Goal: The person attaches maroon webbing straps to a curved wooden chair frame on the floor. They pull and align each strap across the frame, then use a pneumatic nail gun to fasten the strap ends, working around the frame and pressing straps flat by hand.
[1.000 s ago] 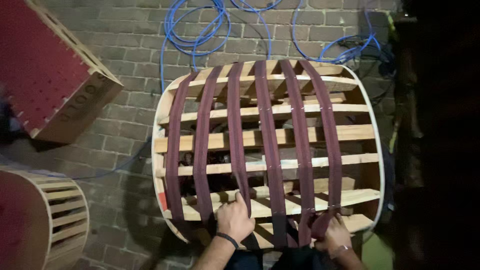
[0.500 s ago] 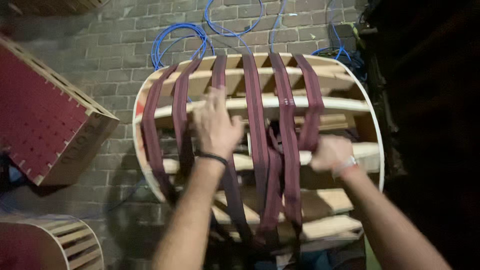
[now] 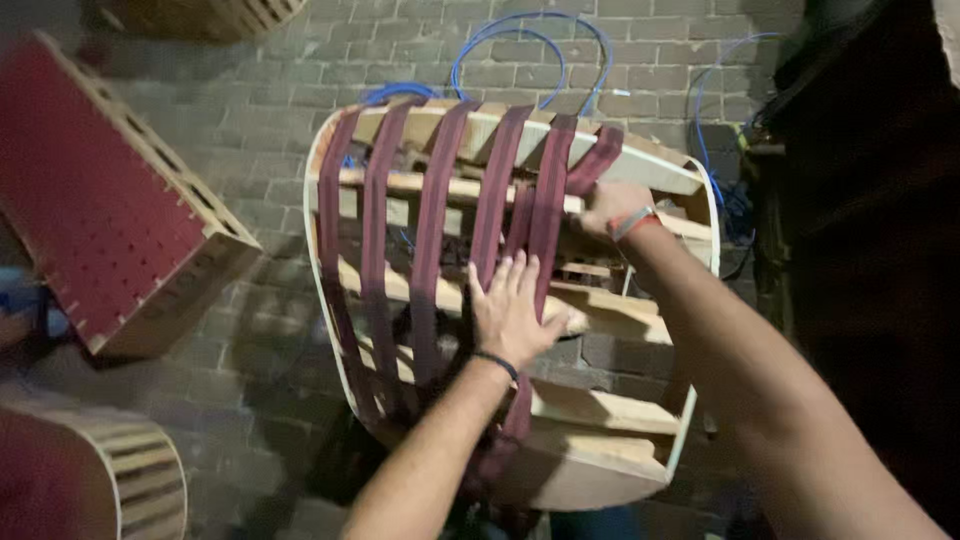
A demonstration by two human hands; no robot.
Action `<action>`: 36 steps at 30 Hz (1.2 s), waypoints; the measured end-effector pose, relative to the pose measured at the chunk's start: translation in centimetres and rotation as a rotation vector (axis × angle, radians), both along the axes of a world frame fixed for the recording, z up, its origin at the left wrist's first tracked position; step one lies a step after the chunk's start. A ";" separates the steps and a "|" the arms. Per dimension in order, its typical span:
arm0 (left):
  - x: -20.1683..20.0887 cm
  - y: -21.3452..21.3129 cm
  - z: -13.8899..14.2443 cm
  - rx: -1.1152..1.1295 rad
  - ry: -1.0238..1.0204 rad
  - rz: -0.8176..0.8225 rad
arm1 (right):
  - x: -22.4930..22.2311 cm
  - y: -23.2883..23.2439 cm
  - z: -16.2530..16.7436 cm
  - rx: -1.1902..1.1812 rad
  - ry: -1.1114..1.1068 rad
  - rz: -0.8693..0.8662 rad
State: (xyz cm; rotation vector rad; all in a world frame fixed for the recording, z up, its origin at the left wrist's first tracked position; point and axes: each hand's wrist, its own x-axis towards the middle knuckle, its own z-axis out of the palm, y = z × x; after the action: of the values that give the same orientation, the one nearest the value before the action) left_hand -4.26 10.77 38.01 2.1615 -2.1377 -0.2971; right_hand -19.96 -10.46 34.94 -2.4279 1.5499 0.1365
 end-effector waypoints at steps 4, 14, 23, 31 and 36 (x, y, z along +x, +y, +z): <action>0.4 -5.0 -0.4 -0.073 -0.033 -0.020 | -0.4 1.0 1.9 -0.236 -0.293 -0.092; 1.8 -18.2 -0.7 0.106 -0.073 -0.002 | -3.1 12.5 -2.7 -0.178 -0.246 -0.060; 2.7 -28.3 -2.7 0.144 -0.034 -0.077 | -2.4 7.2 -3.1 0.040 -0.076 -0.211; 3.0 -29.7 -3.1 0.179 0.069 -0.114 | -3.2 5.5 -4.8 0.016 -0.089 -0.182; 5.3 -28.4 -4.0 0.030 0.457 -0.141 | -2.9 5.5 -5.2 0.101 -0.052 -0.207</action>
State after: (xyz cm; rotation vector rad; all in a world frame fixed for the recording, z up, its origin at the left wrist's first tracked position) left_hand 1.08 -17.64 33.99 1.7393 -2.0229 -0.7552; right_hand -22.90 -4.92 29.78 -2.1630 1.7159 0.1086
